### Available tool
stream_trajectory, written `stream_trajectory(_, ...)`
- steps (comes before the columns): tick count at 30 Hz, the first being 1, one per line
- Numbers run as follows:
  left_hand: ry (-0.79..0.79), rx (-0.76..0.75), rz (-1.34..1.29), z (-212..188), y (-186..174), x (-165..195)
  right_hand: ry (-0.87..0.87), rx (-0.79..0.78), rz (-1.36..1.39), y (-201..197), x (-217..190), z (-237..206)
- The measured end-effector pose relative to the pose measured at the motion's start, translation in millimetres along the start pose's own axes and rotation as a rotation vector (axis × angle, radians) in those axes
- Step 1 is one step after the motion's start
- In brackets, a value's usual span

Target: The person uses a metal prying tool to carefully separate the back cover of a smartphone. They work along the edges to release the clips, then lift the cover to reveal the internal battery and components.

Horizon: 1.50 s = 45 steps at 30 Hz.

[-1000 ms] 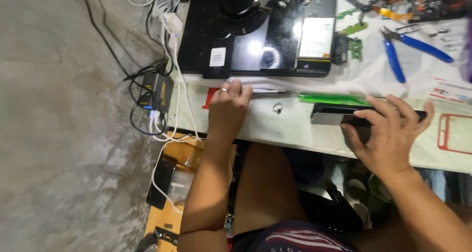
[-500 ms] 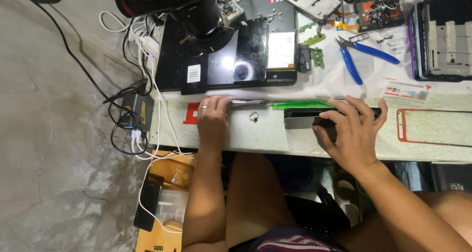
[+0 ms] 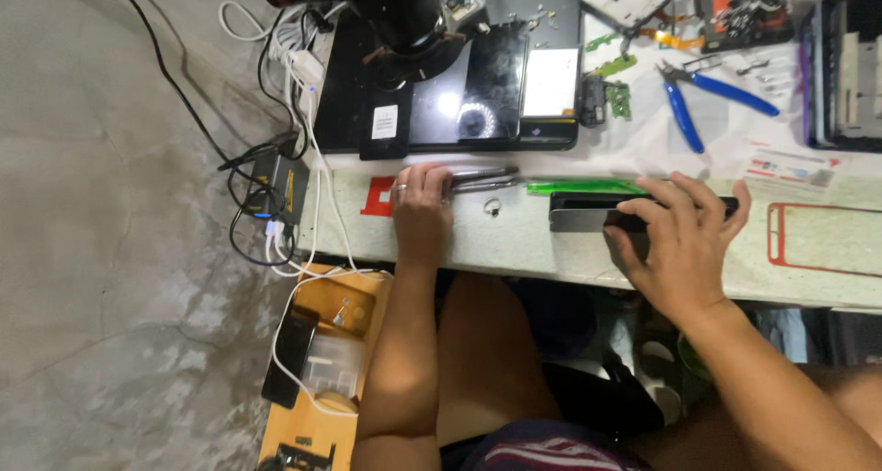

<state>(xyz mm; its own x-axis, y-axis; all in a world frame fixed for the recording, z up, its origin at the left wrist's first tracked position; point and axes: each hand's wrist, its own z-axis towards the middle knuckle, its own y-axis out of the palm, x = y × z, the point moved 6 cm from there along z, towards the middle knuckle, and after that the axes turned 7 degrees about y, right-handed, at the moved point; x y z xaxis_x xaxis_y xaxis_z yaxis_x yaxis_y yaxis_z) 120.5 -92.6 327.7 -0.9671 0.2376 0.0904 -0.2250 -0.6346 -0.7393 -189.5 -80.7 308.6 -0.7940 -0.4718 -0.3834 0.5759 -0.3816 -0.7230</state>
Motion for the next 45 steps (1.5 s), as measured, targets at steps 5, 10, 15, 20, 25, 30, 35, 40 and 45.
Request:
stream_trajectory(5,0.007,-0.017,-0.019,0,-4,8,-0.020,0.043,-0.011,-6,1,1)
stream_trajectory(10,0.070,-0.061,0.040,1,-8,17,-0.019,0.039,-0.021,-9,-3,-1)
stream_trajectory(15,0.084,-0.047,0.004,-4,-2,12,-0.010,0.049,-0.016,-11,-7,-2)
stream_trajectory(20,0.158,0.125,0.044,-10,-5,22,-0.012,0.041,-0.008,-12,-8,-3)
stream_trajectory(25,0.011,0.136,-0.881,-19,19,76,-0.005,0.064,-0.005,-13,-6,1)
stream_trajectory(30,-0.303,-0.169,-1.185,-16,55,100,0.010,0.035,-0.001,-16,-5,7)
stream_trajectory(35,-0.368,-0.168,-1.326,-6,64,95,0.022,-0.111,0.103,-20,1,19)
stream_trajectory(40,-0.709,-0.266,-1.525,-10,81,84,0.090,-0.299,0.208,-14,3,34)
stream_trajectory(45,-0.441,-0.148,-2.049,13,69,108,0.235,-0.328,0.419,-12,7,46)
